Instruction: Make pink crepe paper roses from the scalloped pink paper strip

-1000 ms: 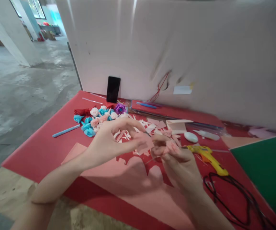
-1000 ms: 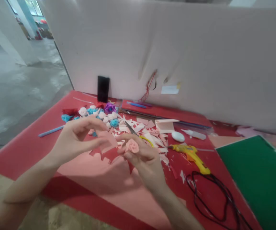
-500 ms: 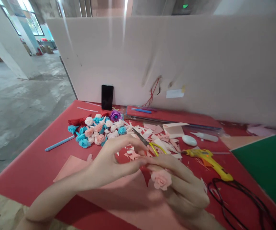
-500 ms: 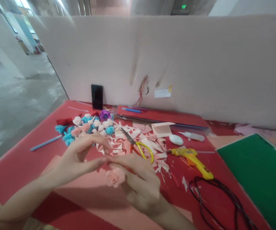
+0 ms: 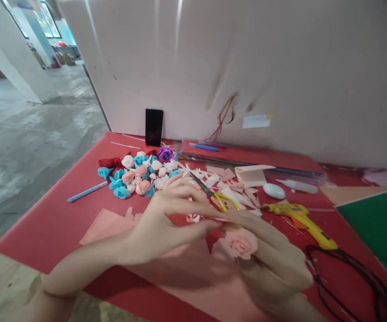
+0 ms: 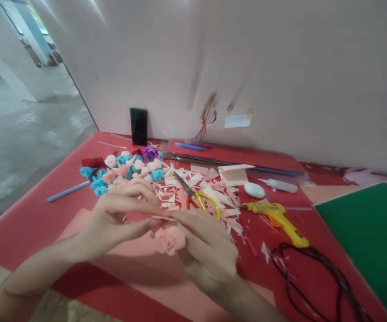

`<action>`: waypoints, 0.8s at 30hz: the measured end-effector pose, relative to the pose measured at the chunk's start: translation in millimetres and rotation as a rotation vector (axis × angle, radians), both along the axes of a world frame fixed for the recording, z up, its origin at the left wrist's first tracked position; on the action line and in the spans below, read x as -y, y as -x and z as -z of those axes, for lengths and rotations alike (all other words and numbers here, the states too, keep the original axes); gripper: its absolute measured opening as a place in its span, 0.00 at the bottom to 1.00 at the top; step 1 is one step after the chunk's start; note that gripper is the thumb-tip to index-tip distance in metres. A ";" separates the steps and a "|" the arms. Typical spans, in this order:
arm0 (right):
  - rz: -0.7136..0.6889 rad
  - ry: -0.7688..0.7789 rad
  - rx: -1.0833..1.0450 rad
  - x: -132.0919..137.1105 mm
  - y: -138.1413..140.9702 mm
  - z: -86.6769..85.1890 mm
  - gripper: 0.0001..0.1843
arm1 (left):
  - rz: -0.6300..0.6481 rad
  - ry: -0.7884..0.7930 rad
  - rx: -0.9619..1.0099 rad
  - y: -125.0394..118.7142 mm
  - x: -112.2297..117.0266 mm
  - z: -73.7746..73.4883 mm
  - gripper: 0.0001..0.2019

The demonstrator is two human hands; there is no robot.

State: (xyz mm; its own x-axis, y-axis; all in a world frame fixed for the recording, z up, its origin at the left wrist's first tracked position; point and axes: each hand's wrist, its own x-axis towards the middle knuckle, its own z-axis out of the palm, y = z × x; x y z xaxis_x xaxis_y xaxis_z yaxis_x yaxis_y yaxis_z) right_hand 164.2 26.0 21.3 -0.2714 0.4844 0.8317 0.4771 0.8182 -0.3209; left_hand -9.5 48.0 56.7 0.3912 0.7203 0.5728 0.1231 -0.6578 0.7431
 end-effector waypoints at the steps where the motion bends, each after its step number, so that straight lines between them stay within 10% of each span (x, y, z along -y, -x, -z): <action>1: -0.001 -0.012 0.003 0.1 0.0 -0.4 0.11 | 0.003 0.002 0.001 -0.2 0.3 0.2 0.04; 24: 0.136 -0.063 -0.073 -1.3 9.1 4.2 0.12 | -0.043 0.053 0.103 -8.8 8.2 10.2 0.05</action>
